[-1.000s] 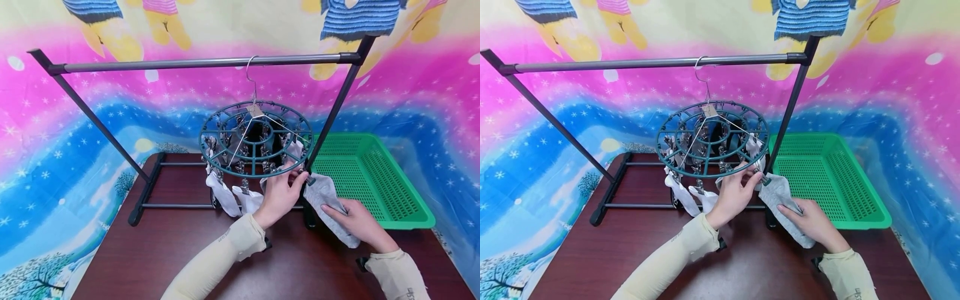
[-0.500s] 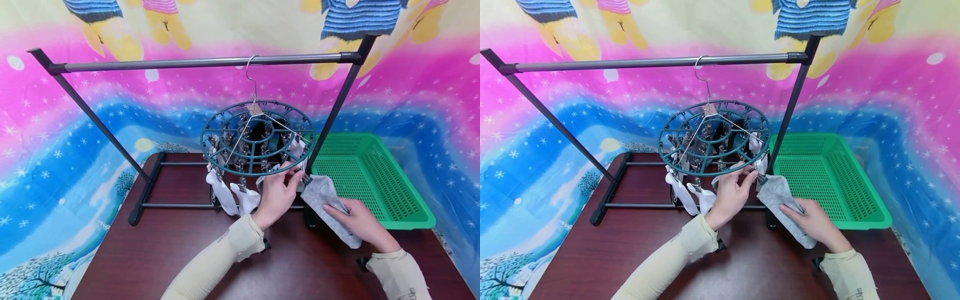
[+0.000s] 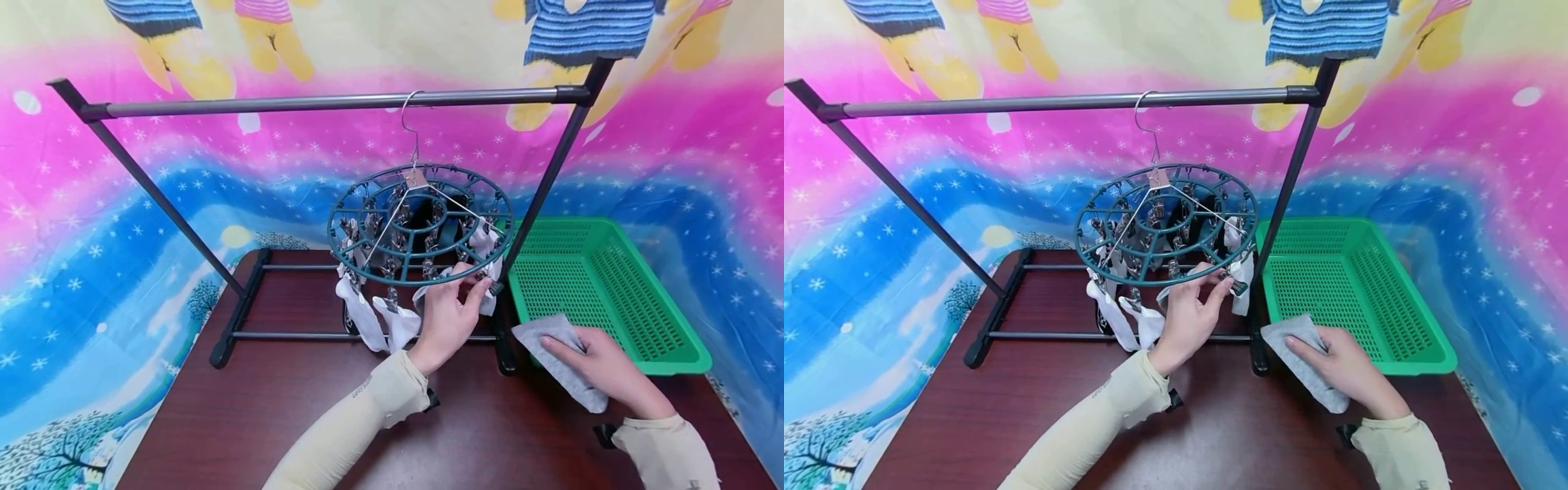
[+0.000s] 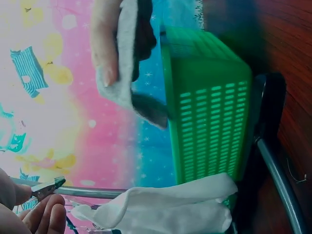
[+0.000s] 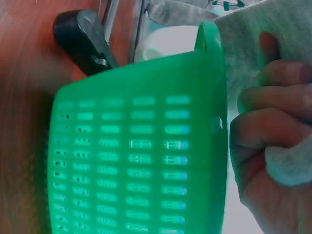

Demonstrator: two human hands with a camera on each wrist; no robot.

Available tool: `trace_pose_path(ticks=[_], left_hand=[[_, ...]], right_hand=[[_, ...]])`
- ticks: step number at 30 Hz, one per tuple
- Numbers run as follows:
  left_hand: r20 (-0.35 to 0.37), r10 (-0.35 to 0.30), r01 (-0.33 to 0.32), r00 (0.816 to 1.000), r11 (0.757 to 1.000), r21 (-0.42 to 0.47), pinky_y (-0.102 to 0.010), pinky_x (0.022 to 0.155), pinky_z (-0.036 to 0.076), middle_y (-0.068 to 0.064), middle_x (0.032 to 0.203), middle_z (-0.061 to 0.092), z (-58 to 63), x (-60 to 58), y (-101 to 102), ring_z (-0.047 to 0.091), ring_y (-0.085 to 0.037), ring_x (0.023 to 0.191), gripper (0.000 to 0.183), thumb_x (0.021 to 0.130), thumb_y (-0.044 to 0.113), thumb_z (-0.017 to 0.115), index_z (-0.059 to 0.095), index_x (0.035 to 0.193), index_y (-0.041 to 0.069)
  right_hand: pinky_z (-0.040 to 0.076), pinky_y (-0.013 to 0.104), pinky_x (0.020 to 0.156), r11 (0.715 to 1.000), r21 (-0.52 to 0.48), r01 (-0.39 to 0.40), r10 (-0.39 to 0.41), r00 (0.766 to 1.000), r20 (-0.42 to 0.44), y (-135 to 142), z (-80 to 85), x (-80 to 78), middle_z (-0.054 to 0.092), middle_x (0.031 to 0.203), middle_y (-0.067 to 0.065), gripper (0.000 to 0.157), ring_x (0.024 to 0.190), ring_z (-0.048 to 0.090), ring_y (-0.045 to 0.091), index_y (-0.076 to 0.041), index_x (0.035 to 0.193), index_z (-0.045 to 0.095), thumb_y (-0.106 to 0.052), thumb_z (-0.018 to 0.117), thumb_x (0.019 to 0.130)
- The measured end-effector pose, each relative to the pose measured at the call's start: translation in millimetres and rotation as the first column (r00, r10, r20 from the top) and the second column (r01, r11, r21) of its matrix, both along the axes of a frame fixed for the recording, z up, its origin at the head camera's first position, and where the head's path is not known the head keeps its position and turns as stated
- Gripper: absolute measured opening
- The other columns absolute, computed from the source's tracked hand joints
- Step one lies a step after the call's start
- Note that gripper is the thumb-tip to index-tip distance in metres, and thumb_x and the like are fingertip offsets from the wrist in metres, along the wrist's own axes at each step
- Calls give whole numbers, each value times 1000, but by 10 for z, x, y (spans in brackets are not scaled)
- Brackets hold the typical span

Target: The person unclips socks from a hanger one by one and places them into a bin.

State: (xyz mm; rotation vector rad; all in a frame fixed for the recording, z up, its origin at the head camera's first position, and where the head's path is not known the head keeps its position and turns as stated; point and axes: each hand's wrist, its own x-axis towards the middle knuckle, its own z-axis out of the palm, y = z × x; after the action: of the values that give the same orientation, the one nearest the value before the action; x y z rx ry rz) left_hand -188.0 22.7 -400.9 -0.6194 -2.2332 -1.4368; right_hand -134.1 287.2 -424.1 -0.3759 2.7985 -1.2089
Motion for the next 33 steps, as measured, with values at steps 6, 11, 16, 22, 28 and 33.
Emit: trace_pose_path(ticks=[6,11,16,22,28,33], left_hand=[[-1,-10,10,1000,1000,-21,-13,70,51,2,98,79,-15,11,-4,71,-3,84,19,104,31,65,68,112,15],[-11,-5,5,1000,999,-43,-14,77,53,-1,103,79,-32,23,-14,75,-7,91,22,103,31,66,68,115,12],[7,1,-1,1000,1000,-22,-17,81,55,-1,105,79,-34,12,-27,75,-7,92,24,102,31,67,69,116,12],[13,-4,4,1000,1000,-29,-15,81,54,0,105,79,-27,8,-34,74,-8,91,22,104,31,64,68,116,13],[12,-13,13,1000,1000,-23,-15,82,54,0,103,79,-36,10,-40,74,-8,91,21,104,30,64,68,116,14],[9,-12,12,1000,1000,-13,-17,82,55,0,103,79,-50,17,-55,74,-7,91,21,104,31,64,68,116,14]], right_hand=[[53,31,52,1000,-15,-1,1,1000,17,101,95,-24,64,67,-1,25,53,63,15,-7,92,68,-27,62,105],[55,33,50,1000,6,1,-1,999,33,170,215,-128,68,69,2,28,53,66,17,-4,99,70,-29,60,106],[54,34,47,1000,12,27,-28,999,22,224,414,-306,67,68,4,33,52,65,19,-2,102,68,-32,58,107],[56,37,50,995,-65,80,-76,996,54,292,636,-625,69,71,5,41,55,67,22,0,109,63,-40,53,108],[58,38,56,977,-151,152,-140,986,87,323,697,-1049,68,79,0,49,61,68,20,-3,113,63,-50,53,105],[58,38,63,973,-165,162,-137,978,157,334,596,-1372,65,90,-4,57,70,68,15,-4,127,60,-55,49,104]])
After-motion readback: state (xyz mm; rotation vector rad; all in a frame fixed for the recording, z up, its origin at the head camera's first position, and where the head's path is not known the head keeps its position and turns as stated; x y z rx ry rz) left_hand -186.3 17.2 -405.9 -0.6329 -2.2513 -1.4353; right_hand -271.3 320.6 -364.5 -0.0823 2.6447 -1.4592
